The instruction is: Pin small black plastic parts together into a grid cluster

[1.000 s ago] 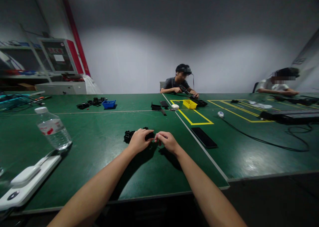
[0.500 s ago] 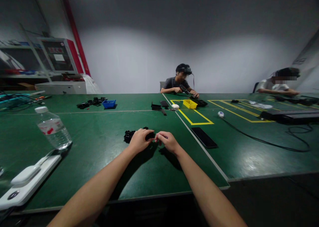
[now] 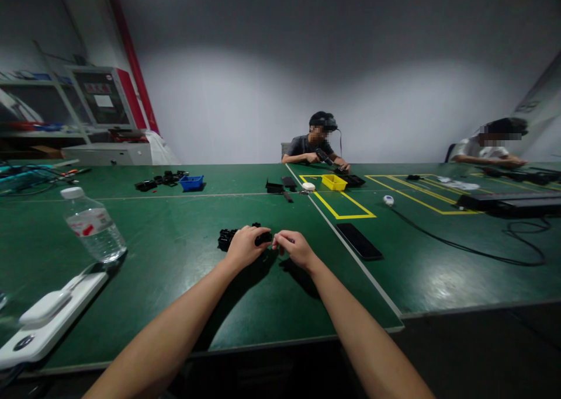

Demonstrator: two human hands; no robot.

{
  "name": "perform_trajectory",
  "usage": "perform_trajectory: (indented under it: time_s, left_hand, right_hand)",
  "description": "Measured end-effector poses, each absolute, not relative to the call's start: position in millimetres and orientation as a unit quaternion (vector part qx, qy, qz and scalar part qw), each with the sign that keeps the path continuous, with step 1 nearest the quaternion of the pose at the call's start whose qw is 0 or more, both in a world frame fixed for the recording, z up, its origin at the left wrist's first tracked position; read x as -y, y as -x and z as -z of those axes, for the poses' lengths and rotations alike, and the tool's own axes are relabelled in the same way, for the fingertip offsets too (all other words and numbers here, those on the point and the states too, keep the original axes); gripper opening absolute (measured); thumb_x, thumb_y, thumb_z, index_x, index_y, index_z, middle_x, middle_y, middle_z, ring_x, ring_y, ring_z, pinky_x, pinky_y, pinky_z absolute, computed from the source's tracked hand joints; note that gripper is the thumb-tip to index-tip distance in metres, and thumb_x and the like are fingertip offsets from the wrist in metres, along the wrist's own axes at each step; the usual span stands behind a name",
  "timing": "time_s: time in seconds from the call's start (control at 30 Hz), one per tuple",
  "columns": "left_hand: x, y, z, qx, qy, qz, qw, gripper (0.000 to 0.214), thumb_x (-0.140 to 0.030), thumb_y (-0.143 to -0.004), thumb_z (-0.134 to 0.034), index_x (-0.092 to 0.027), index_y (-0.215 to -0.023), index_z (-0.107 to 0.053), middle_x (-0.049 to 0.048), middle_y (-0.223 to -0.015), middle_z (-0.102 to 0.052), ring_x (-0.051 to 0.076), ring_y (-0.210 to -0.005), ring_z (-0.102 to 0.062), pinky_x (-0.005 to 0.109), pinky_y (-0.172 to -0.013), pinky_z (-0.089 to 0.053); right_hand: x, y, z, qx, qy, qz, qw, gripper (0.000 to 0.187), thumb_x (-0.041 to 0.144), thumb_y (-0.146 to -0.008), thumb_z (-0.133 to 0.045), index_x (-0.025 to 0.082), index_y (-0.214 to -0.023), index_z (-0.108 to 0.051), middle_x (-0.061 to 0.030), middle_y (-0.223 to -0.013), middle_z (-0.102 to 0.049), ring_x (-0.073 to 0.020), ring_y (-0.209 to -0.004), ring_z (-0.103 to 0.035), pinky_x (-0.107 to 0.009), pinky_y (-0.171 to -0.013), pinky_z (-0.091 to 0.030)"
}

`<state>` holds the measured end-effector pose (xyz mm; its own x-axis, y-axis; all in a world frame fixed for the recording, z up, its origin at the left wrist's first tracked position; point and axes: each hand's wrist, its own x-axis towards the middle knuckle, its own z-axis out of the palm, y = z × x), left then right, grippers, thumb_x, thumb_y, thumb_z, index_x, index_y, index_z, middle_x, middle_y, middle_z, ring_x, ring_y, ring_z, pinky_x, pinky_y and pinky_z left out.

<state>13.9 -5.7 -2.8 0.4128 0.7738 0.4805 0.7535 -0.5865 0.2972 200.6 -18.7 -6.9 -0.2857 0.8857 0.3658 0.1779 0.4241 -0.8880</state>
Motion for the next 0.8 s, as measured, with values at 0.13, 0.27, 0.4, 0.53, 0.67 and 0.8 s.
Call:
perform_trajectory:
  time_s: [0.13,0.27,0.4,0.53,0.67,0.8]
  left_hand:
    - [4.9,-13.6,4.2,-0.452,-0.84,-0.3,0.013,0.034,-0.034,-0.081,-0.068,-0.027,-0.114,-0.067,0.0029,-0.097,-0.071,0.021,-0.087,-0.061,0.031,-0.078,-0.046]
    - [4.3,-13.1,4.9,-0.452,-0.84,-0.3,0.014,0.034,-0.035,-0.081,-0.068,-0.027,-0.115,-0.067,0.0033,-0.097,-0.071,0.021,-0.087,-0.061,0.031,-0.079,-0.046]
    - [4.8,-13.3,4.0,-0.455,-0.841,-0.292,0.018,0.034,-0.036,-0.082,-0.067,-0.027,-0.115,-0.067,0.0036,-0.098,-0.071,0.021,-0.089,-0.061,0.03,-0.08,-0.046]
    - [5.5,-13.7,2.7,-0.457,-0.843,-0.282,0.014,0.035,-0.035,-0.082,-0.067,-0.027,-0.115,-0.067,0.0026,-0.099,-0.072,0.021,-0.089,-0.061,0.03,-0.079,-0.046]
    - [5.6,-13.6,2.5,-0.458,-0.843,-0.283,0.01,0.034,-0.035,-0.082,-0.066,-0.027,-0.115,-0.067,0.0024,-0.099,-0.072,0.021,-0.09,-0.062,0.03,-0.079,-0.046]
    - [5.2,-13.2,3.2,-0.458,-0.842,-0.286,0.012,0.034,-0.035,-0.082,-0.067,-0.028,-0.115,-0.067,0.0022,-0.099,-0.072,0.021,-0.09,-0.062,0.03,-0.079,-0.046]
  right_hand:
    - [18.9,-200.7,6.1,0.709,0.379,-0.375,0.462,0.031,0.038,-0.087,-0.053,0.017,-0.067,-0.064,-0.0018,-0.065,-0.065,-0.0118,-0.052,-0.054,-0.023,-0.052,-0.043]
    - [18.8,-200.9,6.5,0.713,0.38,-0.368,0.461,0.031,0.036,-0.088,-0.051,0.017,-0.067,-0.064,-0.002,-0.065,-0.065,-0.0119,-0.051,-0.054,-0.024,-0.052,-0.043]
    - [18.4,-201.0,7.0,0.72,0.388,-0.357,0.451,0.03,0.034,-0.088,-0.05,0.017,-0.067,-0.063,-0.0017,-0.065,-0.064,-0.0111,-0.05,-0.054,-0.023,-0.052,-0.042]
    - [17.7,-201.1,7.8,0.729,0.391,-0.345,0.443,0.03,0.035,-0.089,-0.05,0.017,-0.068,-0.063,-0.0016,-0.065,-0.065,-0.0111,-0.052,-0.055,-0.022,-0.052,-0.042]
    - [17.2,-201.3,8.7,0.729,0.392,-0.346,0.442,0.03,0.035,-0.089,-0.05,0.017,-0.068,-0.063,-0.0016,-0.065,-0.066,-0.0113,-0.051,-0.054,-0.022,-0.053,-0.043]
    - [17.6,-201.3,8.1,0.729,0.393,-0.348,0.44,0.03,0.034,-0.089,-0.05,0.017,-0.067,-0.063,-0.0013,-0.065,-0.065,-0.0111,-0.05,-0.054,-0.022,-0.052,-0.042]
